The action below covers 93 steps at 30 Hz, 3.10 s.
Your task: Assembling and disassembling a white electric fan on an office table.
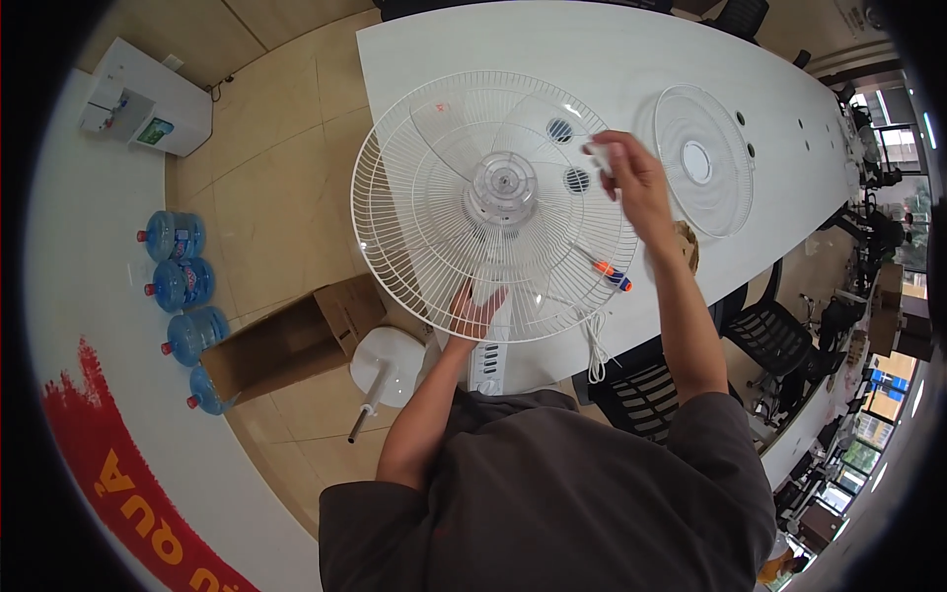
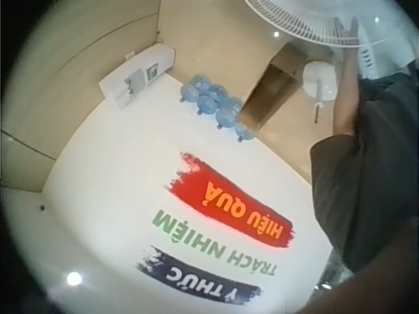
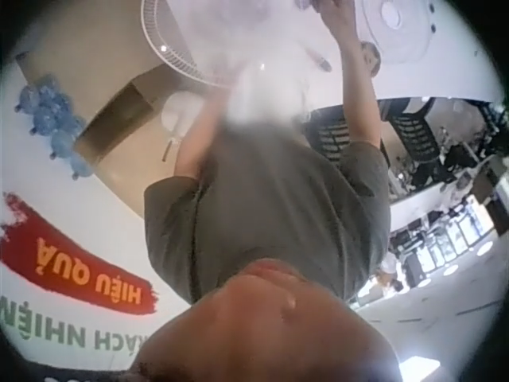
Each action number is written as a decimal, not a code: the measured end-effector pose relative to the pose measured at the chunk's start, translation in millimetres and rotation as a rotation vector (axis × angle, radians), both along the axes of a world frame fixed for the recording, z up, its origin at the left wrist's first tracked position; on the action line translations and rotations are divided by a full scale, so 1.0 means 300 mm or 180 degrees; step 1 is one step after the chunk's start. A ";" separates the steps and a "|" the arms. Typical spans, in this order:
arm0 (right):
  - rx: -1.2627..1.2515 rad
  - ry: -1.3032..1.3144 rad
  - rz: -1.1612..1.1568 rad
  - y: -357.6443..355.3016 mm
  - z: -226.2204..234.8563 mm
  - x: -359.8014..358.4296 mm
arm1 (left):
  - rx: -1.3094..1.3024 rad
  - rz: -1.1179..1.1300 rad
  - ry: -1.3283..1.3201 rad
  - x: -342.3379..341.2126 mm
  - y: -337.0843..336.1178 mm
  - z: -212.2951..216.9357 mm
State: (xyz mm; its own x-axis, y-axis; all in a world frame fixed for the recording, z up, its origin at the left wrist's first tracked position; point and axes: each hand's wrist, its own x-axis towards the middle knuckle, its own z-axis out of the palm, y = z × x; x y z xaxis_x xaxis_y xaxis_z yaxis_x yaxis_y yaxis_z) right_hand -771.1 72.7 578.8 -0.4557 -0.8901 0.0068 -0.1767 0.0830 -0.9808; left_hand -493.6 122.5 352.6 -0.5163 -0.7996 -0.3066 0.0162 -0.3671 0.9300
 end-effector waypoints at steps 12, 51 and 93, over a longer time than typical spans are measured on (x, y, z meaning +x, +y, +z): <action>0.0530 0.2304 0.1478 -0.180 -0.012 0.183 | -0.0965 -0.0147 -0.0601 -0.011 -0.020 0.088; 0.0412 0.3689 0.1524 -0.213 0.048 0.192 | -0.0991 -0.0052 -0.0662 -0.017 -0.016 0.071; 0.0787 0.2379 0.2007 -0.219 0.025 0.185 | -0.1907 -0.0423 -0.0894 0.011 -0.012 0.040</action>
State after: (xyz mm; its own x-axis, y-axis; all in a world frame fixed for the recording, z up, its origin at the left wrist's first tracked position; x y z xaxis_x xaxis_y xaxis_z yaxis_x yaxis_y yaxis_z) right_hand -715.7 7.1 586.3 0.1443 -0.9823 -0.1191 -0.8211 -0.0517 -0.5685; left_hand -490.4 119.0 364.4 -0.5876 -0.8085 0.0332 -0.2655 0.2314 0.9359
